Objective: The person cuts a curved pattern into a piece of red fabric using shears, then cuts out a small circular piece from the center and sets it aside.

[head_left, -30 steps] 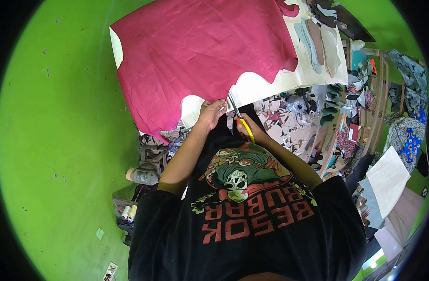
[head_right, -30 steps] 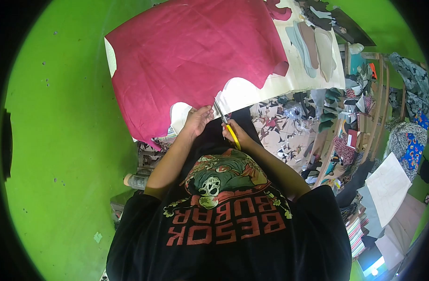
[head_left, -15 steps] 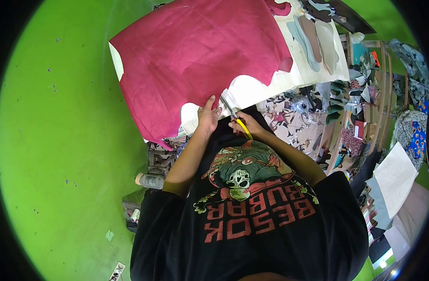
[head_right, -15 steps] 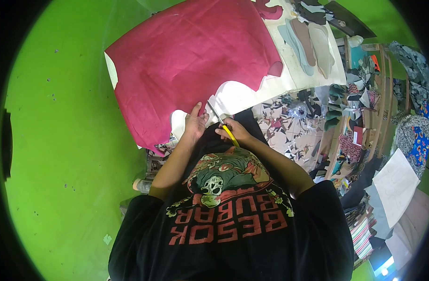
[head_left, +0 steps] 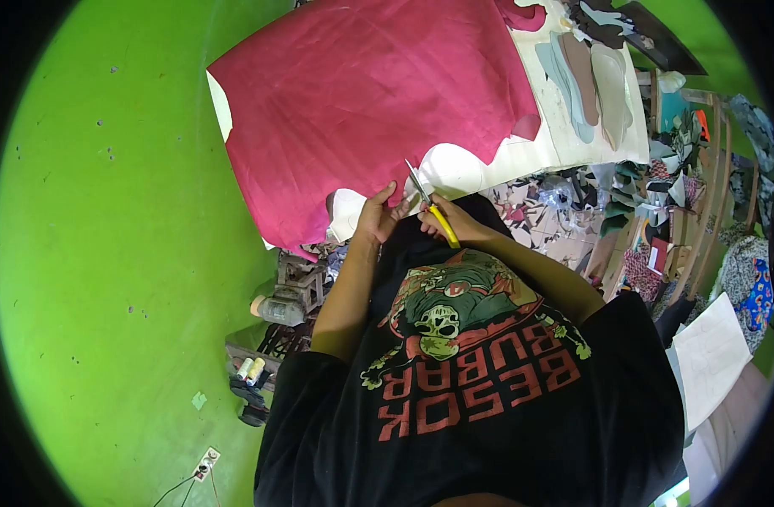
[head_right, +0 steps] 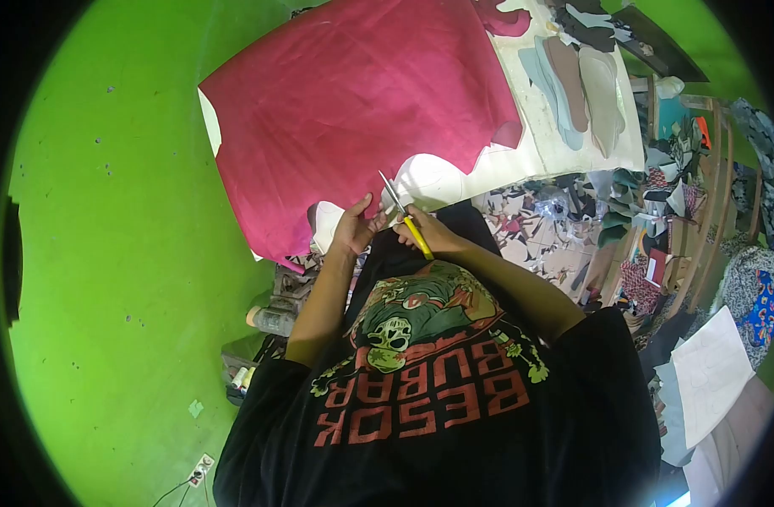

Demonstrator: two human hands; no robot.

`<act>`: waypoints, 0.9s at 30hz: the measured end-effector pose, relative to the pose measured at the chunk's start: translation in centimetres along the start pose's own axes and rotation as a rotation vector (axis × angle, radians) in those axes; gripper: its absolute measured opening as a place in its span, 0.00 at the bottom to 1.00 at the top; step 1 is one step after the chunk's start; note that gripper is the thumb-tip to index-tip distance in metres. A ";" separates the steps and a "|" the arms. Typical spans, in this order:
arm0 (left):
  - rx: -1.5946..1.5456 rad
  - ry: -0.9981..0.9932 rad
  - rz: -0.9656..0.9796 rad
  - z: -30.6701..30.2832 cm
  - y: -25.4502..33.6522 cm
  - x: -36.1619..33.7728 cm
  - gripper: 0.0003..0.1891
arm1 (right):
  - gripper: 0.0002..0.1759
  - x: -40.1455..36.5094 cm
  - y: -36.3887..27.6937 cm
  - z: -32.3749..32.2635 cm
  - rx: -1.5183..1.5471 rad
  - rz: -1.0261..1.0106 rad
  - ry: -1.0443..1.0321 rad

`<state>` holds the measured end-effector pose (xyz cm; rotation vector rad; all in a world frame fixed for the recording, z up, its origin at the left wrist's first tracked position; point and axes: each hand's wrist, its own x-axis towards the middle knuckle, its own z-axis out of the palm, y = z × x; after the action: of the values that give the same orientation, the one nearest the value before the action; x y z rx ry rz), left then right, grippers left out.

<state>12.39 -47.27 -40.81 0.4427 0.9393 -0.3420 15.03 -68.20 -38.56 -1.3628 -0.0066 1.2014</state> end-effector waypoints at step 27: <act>0.423 0.128 0.099 -0.2 -0.9 0.9 0.13 | 0.37 3.3 3.5 7.4 -0.018 -0.102 0.407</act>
<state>12.33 -48.00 -41.88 0.9037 0.9665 -0.4275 9.67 -61.55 -40.92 -1.5822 0.1996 0.8248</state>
